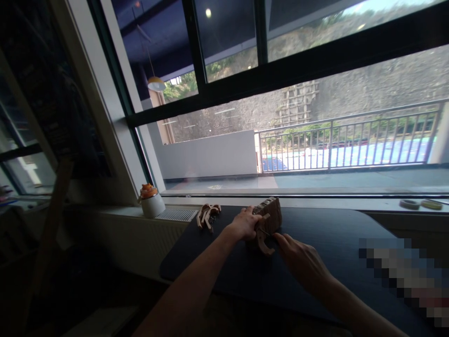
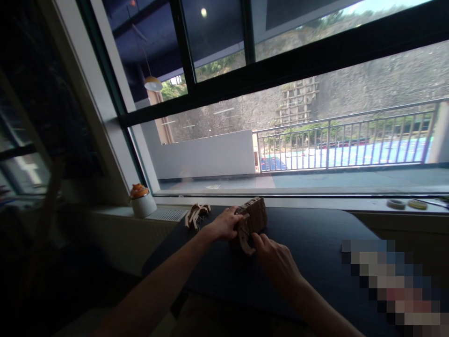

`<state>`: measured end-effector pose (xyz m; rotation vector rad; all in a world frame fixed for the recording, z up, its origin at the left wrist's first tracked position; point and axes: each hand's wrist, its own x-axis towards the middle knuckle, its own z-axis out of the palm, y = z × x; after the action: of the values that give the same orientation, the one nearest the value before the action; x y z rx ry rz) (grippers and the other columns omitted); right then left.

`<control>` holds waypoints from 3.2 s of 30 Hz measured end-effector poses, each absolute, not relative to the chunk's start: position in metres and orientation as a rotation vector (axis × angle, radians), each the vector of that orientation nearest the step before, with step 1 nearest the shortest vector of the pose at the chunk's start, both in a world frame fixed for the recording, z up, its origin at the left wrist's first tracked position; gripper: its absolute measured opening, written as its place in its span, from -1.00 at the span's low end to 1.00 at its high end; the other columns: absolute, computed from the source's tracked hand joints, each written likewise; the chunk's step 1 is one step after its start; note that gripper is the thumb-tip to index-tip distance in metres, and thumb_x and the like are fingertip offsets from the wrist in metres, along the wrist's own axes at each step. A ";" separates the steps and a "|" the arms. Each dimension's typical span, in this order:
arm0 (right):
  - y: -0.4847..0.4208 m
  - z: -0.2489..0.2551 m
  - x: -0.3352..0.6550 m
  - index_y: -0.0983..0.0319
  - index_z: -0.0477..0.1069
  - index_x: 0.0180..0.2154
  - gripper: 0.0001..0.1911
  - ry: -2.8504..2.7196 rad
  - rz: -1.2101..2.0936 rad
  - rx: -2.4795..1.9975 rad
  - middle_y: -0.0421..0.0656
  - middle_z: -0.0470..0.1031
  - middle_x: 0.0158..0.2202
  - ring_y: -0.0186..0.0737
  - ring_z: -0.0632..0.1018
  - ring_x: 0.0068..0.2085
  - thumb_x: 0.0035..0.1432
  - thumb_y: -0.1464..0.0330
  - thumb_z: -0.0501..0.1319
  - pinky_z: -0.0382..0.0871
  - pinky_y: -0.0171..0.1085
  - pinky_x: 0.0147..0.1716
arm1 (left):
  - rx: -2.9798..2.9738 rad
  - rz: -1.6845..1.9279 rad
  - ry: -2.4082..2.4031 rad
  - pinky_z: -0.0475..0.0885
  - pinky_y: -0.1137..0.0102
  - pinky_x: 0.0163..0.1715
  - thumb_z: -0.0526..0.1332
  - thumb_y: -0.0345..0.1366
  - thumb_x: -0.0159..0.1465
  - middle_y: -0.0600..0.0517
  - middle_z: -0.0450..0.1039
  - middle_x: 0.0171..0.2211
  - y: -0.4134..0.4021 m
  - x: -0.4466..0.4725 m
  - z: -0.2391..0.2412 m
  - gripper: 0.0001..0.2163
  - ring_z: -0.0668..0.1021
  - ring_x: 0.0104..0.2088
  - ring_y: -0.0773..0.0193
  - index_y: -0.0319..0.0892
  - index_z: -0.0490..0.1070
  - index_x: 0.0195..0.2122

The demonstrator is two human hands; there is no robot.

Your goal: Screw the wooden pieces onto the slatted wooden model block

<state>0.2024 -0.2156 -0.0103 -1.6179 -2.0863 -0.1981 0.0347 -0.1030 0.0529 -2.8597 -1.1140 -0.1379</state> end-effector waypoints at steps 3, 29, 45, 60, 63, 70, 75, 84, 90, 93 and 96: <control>-0.212 -0.014 0.204 0.28 0.36 -0.03 -0.63 -2.007 -0.040 -1.571 0.01 0.51 -0.21 -0.08 0.53 -0.26 0.17 0.51 -0.04 0.24 -0.23 -0.36 | -2.858 -0.149 -1.110 0.33 0.17 0.02 0.22 -0.22 0.07 -0.08 0.04 0.14 -0.102 0.034 0.051 -0.56 0.31 0.06 -0.05 -0.04 0.33 0.02; -0.213 -0.017 0.217 0.25 0.35 -0.03 -0.68 -2.018 -0.166 -1.533 -0.03 0.52 -0.23 -0.14 0.54 -0.33 0.21 0.43 -0.02 0.25 -0.27 -0.44 | -2.830 -0.182 -1.105 0.36 0.20 0.00 0.21 -0.22 0.09 -0.08 0.06 0.13 -0.100 0.033 0.047 -0.62 0.32 0.04 -0.03 -0.06 0.36 -0.02; -0.210 -0.005 0.219 0.18 0.28 0.03 -0.61 -1.922 -0.010 -1.714 -0.11 0.55 -0.25 -0.13 0.56 -0.35 0.13 0.35 0.07 0.23 -0.29 -0.48 | -2.834 -0.211 -1.109 0.36 0.18 0.00 0.22 -0.23 0.08 -0.07 0.06 0.14 -0.100 0.033 0.046 -0.60 0.33 0.04 -0.03 -0.04 0.35 -0.01; -0.194 -0.016 0.206 0.27 0.46 -0.39 -0.52 -1.861 0.255 -1.584 -0.16 0.47 -0.56 -0.27 0.46 -0.55 0.28 0.21 -0.13 0.20 -0.34 -0.57 | -2.836 -0.210 -1.106 0.36 0.18 0.00 0.21 -0.21 0.08 -0.10 0.06 0.14 -0.102 0.033 0.046 -0.61 0.31 0.06 -0.05 -0.08 0.37 -0.03; -0.187 -0.015 0.207 0.31 0.48 -0.42 -0.44 -1.816 0.344 -1.608 -0.16 0.43 -0.63 -0.28 0.41 -0.62 0.28 0.19 -0.19 0.17 -0.34 -0.64 | -2.827 -0.219 -1.106 0.36 0.17 0.00 0.20 -0.23 0.09 -0.10 0.05 0.15 -0.102 0.033 0.046 -0.61 0.32 0.05 -0.05 -0.08 0.36 -0.02; -0.210 -0.013 0.207 0.24 0.22 0.10 -0.54 -1.939 -0.059 -1.662 -0.06 0.53 -0.25 -0.12 0.54 -0.36 0.13 0.42 0.06 0.22 -0.28 -0.48 | -2.824 -0.228 -1.124 0.36 0.17 -0.02 0.19 -0.23 0.09 -0.11 0.07 0.13 -0.103 0.034 0.047 -0.63 0.34 0.02 -0.05 -0.07 0.38 -0.04; -0.215 -0.016 0.207 0.27 0.37 -0.07 -0.56 -2.121 -0.336 -1.580 -0.06 0.46 -0.35 -0.17 0.49 -0.39 0.08 0.65 -0.05 0.14 -0.29 -0.51 | -2.835 -0.218 -1.135 0.35 0.17 0.00 0.21 -0.22 0.08 -0.10 0.08 0.12 -0.103 0.034 0.047 -0.62 0.32 0.04 -0.06 -0.08 0.39 -0.04; -0.196 -0.015 0.202 0.29 0.47 -0.28 -0.66 -1.881 0.142 -1.622 -0.10 0.49 -0.43 -0.20 0.49 -0.44 0.25 0.30 -0.05 0.21 -0.30 -0.50 | -2.841 -0.198 -1.153 0.35 0.18 -0.01 0.20 -0.22 0.09 -0.10 0.07 0.13 -0.105 0.035 0.048 -0.60 0.32 0.03 -0.04 -0.07 0.37 -0.01; -0.183 -0.004 0.208 0.32 0.49 -0.43 -0.48 -1.796 0.423 -1.642 -0.23 0.32 -0.68 -0.38 0.28 -0.71 0.27 0.24 -0.15 0.13 -0.37 -0.71 | -2.831 -0.187 -1.151 0.35 0.15 -0.01 0.21 -0.23 0.07 -0.13 0.06 0.13 -0.105 0.036 0.050 -0.57 0.32 0.05 -0.09 -0.10 0.36 0.00; -0.185 -0.001 0.209 0.29 0.47 -0.27 -0.69 -1.808 0.334 -1.636 -0.16 0.45 -0.52 -0.31 0.43 -0.55 0.18 0.26 0.04 0.22 -0.36 -0.58 | -2.824 -0.180 -1.156 0.36 0.16 -0.02 0.21 -0.23 0.06 -0.12 0.09 0.11 -0.106 0.035 0.051 -0.57 0.33 0.04 -0.07 -0.08 0.35 0.00; -0.191 -0.001 0.208 0.22 0.37 -0.06 -0.66 -1.848 0.157 -1.624 -0.09 0.49 -0.26 -0.20 0.48 -0.39 0.07 0.39 0.15 0.20 -0.30 -0.47 | -2.823 -0.174 -1.155 0.37 0.16 -0.02 0.22 -0.23 0.06 -0.12 0.09 0.11 -0.107 0.035 0.053 -0.58 0.33 0.03 -0.06 -0.08 0.36 -0.01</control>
<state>0.2080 -0.1915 -0.0005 -1.6239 -1.8482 0.1569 0.0351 -0.1071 0.0527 -2.8231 -1.1552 -0.1743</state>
